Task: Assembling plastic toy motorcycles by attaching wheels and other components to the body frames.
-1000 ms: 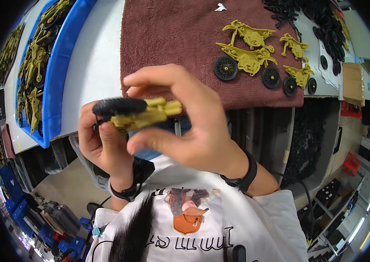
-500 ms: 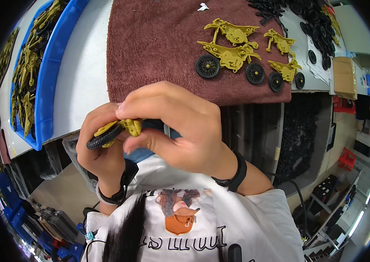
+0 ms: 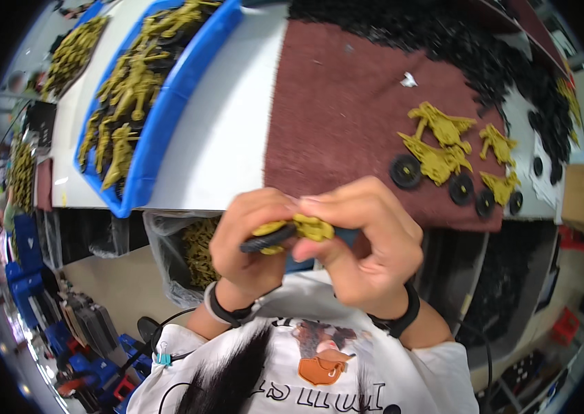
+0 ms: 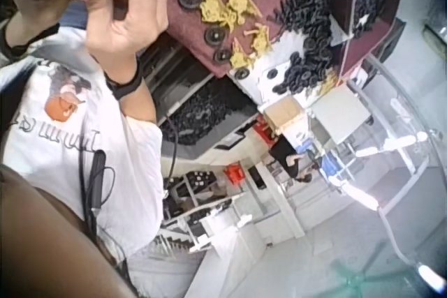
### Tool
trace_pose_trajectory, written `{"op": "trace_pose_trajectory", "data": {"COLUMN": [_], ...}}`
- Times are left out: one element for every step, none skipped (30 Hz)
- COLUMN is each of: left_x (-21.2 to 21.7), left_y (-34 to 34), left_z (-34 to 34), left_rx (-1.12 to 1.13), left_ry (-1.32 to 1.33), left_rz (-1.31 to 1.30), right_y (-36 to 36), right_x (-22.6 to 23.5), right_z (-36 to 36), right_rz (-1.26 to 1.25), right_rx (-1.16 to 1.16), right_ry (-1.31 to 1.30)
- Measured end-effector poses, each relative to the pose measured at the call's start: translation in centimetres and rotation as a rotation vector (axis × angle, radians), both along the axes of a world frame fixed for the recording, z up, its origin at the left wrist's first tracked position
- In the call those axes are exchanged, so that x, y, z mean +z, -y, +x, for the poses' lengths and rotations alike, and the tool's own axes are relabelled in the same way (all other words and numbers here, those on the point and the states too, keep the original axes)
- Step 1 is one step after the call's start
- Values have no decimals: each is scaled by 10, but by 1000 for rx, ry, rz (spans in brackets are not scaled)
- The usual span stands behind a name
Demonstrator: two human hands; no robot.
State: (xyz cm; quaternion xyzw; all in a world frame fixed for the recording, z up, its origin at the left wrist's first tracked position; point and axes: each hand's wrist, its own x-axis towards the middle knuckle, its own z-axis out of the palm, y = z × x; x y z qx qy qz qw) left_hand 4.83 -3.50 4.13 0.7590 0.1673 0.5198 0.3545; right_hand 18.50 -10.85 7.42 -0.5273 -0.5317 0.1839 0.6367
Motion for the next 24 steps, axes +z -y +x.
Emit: {"op": "trace_pose_trajectory", "data": {"left_x": [1, 0, -1, 1, -1, 0, 3, 6, 10, 18, 21, 29, 37, 42, 55, 72, 86, 91, 94, 98, 105, 114, 122, 131], "left_y": [3, 5, 4, 1, 0, 0, -1, -5, -8, -9, -13, -19, -27, -35, -38, -42, -44, -43, -44, -45, -51, -65, -83, -108], "left_z": [1, 1, -1, -3, -3, -6, -8, -9, -11, -17, -23, -27, -30, -38, -41, -44, -45, -43, -41, -39, -40, -43, -47, -53], "left_rx": [-8, 6, 18, 15, -43, -90, -139, -155, -171, -159, -224, -216, -214, -124, -8, 17, 42, 43, -52, -148, -145, -131, -125, -69], "left_ry": [16, 13, 11, -41, -32, -14, 4, 47, 89, 100, 115, 28, -62, -145, -170, -367, -562, -564, -778, -993, -997, -947, -894, -812], "left_rz": [-11, -13, -16, -28, -139, -240, -343, -382, -423, -552, -638, -623, -608, -401, -277, -44, 193, 199, 238, 274, 279, 270, 261, 138], "right_y": [2, 2, -1, -4, -7, -9, -15, -23, -27, -25, -23, -21, -20, -21, -22, -21, -20, -20, -21, -23, -25, -28, -29, -27], "right_x": [1, -1, -3, -5, -6, -7, -2, 5, 8, 7, 6, 4, 3, 8, 9, 10, 11, 12, 12, 11, 10, 6, 9, 15], "right_z": [0, 1, 0, 0, 0, 2, -2, -10, -15, -12, -3, 6, 12, 10, 9, 6, 5, 4, 3, 2, 1, 1, 8, 16], "right_rz": [6, 5, 28, -20, -70, -137, -124, -74, -26, -100, -91, -161, -232, -221, -210, -220, -229, -223, -174, -126, -79, -13, -12, 11], "right_rx": [-10, 19, 37, 42, 48, 106, 114, 68, 22, 102, 108, 174, 227, 222, 229, 187, 145, 144, 146, 148, 149, 138, 121, 68], "right_ry": [-10, -3, -10, -66, -121, -166, -166, -222, -280, -286, -286, -69, 149, 221, 216, 234, 251, 249, 223, 196, 169, 79, 81, 164]}}
